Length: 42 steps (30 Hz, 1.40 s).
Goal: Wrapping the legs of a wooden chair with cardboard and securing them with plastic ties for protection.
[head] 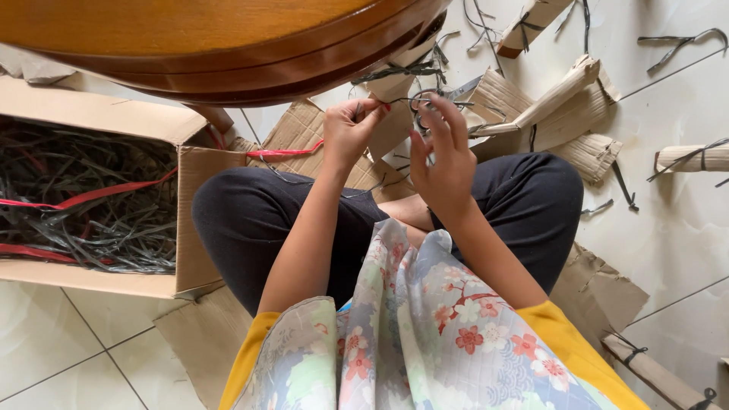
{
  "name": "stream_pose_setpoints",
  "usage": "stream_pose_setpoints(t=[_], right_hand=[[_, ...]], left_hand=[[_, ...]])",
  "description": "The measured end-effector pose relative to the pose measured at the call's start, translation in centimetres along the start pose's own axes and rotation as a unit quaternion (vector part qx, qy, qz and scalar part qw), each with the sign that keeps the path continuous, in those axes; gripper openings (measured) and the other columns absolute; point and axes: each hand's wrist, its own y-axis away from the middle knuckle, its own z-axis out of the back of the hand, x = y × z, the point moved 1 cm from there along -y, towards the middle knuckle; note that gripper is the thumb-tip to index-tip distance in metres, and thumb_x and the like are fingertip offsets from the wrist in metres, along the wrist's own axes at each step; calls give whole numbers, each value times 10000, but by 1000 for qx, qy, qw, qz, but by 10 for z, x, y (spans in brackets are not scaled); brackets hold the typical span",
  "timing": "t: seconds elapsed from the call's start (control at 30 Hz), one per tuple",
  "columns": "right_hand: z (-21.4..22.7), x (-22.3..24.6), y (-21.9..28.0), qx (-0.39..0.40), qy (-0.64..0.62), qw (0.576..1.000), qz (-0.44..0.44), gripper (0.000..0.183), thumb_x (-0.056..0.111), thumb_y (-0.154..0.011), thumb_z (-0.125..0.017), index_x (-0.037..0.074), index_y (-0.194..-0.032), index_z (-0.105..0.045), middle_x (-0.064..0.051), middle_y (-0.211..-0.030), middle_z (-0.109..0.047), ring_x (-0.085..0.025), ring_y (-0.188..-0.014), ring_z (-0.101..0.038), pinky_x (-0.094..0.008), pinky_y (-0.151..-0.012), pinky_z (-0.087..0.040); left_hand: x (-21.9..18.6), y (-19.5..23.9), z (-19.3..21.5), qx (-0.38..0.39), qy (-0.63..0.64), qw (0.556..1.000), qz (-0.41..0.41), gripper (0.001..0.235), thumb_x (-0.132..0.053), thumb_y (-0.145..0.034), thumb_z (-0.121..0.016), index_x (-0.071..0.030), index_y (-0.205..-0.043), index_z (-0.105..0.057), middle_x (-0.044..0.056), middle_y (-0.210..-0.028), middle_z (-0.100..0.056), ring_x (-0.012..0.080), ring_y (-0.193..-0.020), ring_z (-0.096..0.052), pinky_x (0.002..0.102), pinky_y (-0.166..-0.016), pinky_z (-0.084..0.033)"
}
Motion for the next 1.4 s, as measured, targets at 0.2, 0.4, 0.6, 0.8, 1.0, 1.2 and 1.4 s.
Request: stream_pose_setpoints(t=[0.2,0.4,0.6,0.8,1.0,1.2,1.4], right_hand=[[-53,-45,27,104,38,992,-61,438,161,-1058,-630,35,-1459,-506,-155,-1088,-637,-312,-714,-717,-421,-572,-599],[-36,-34,13,110,-102,976,-161,90,138,-1056,-657,115,-1032,-740,-54,-750,-690,-265,-656,-701,-303,-634,-556],[-63,-59,41,115,-555,632,-528,150,222,-1066,-632,129,-1181,-603,11,-618,-423,-42,-458,-271,-176,-409,-258],[-57,-54,29,180,-666,388,-611,277,216,-1050,-629,144,-790,-560,57,-648,-409,-50,-488,-287,-199,-528,-272],[-64,-59,35,195,-690,362,-596,286,185,-1054,-626,128,-777,-580,34,-649,-453,-27,-430,-290,-194,-526,-261],[-67,-69,37,187,-571,623,-502,175,148,-995,-724,67,-956,-574,-143,-595,-574,-100,-337,-370,-209,-411,-307],[-61,-59,23,162,-351,828,-407,124,21,-936,-733,40,-928,-612,-129,-677,-733,-132,-387,-580,-221,-424,-420]], left_hand=[[1,0,1,2,-5,1000,5,66,-236,-831,-850,-224,-895,-841,-84,-457,-337,10,-502,-409,195,-516,-342],[2,0,2,46,20,997,55,72,-299,-848,-836,-263,-910,-835,-87,-489,-449,8,-500,-456,182,-525,-377],[20,1,-9,38,167,980,102,79,-237,-841,-833,-186,-899,-818,-88,-741,-607,-10,-749,-521,166,-706,-472],[32,1,-19,34,230,968,94,115,-216,-848,-839,-167,-952,-833,0,-950,-562,75,-920,-499,248,-819,-467],[36,0,-23,26,236,968,88,176,-238,-830,-879,-162,-983,-835,-22,-918,-512,57,-910,-461,204,-807,-389],[26,-1,-15,44,207,974,76,192,-282,-801,-888,-187,-962,-840,-24,-919,-518,74,-965,-453,216,-850,-365],[24,-9,-9,46,163,982,88,220,-320,-762,-911,-179,-917,-841,-3,-887,-554,76,-922,-489,230,-826,-399]])
